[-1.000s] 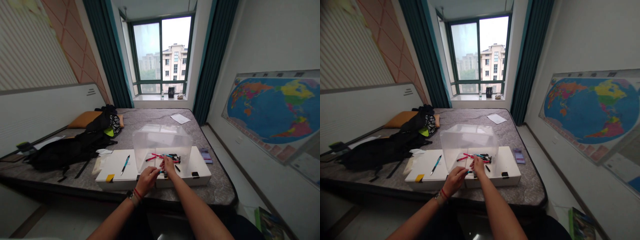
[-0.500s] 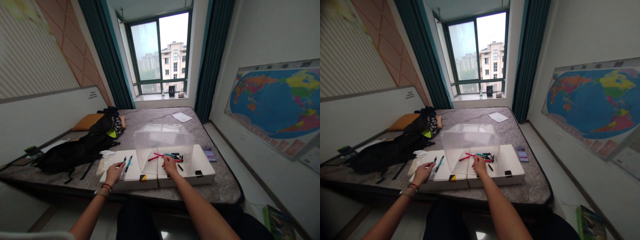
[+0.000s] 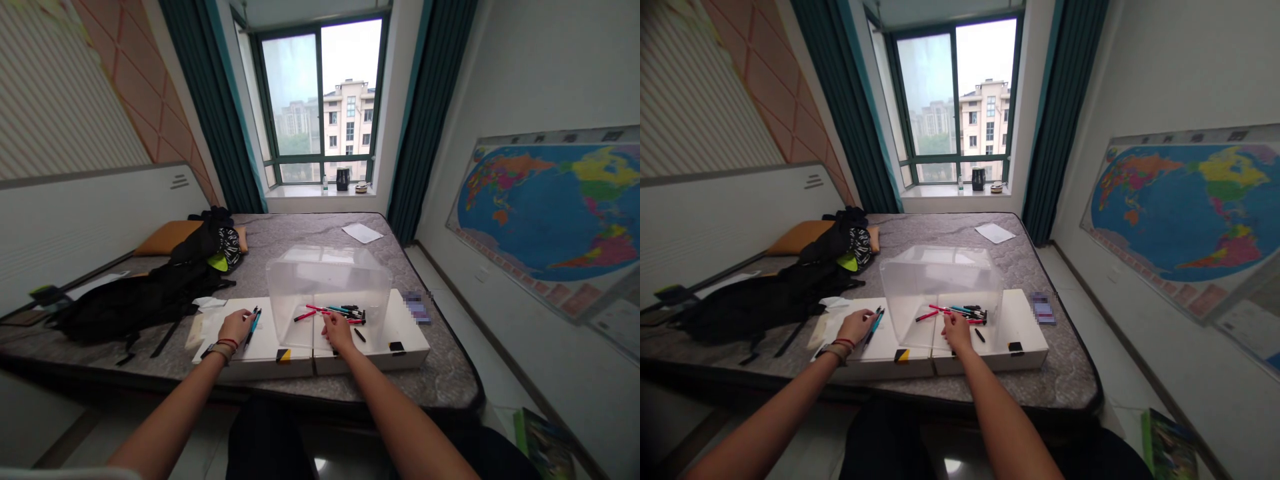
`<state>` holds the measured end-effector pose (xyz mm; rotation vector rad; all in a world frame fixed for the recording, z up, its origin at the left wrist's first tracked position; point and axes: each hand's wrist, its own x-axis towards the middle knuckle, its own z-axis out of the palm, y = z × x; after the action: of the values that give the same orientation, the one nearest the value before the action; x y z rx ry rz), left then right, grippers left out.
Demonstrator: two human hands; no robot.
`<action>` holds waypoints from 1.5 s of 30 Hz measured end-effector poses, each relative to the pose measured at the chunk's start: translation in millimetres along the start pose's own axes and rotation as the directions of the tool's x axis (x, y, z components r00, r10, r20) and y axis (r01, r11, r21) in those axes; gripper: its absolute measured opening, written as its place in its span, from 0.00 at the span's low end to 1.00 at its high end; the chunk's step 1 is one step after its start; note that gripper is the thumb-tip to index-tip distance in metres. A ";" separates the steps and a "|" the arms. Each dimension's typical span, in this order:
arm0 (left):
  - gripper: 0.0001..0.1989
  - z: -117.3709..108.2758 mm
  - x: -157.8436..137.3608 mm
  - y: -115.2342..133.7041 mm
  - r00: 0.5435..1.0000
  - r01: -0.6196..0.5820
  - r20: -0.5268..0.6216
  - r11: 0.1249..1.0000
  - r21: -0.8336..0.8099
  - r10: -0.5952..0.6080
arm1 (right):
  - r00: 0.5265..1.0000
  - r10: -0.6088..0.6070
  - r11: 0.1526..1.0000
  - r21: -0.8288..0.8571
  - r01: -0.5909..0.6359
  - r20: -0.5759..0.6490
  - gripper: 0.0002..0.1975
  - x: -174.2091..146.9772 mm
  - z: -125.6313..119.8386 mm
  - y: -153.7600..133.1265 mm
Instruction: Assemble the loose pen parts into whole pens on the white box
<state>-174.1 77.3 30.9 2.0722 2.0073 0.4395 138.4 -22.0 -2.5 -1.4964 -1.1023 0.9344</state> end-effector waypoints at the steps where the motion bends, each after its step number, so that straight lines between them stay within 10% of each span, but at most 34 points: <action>1: 0.20 0.1 0.4 0.5 1.000 -0.006 0.005 1.000 0.002 0.006 | 1.000 0.000 1.000 -0.002 0.000 -0.001 0.16 0.3 0.3 0.8; 17: 0.29 -18.9 -21.8 5.7 0.992 -0.025 0.124 0.997 0.068 0.016 | 1.000 -0.004 1.000 -0.015 0.004 -0.015 0.15 0.4 1.4 1.5; 37: 0.15 -25.3 -33.1 -5.2 0.999 0.028 0.020 0.984 0.178 -0.032 | 0.999 -0.038 0.998 -0.041 0.037 -0.031 0.14 -1.3 0.9 -0.8; 45: 0.20 -15.3 -28.9 -17.3 0.987 -0.161 0.031 0.985 0.054 0.160 | 0.997 -0.069 0.995 -0.081 0.065 -0.040 0.14 -2.1 0.6 -1.1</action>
<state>-196.4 48.4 37.2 2.2719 1.8657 0.3858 137.0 -23.7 -1.5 -1.5276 -1.1639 0.8172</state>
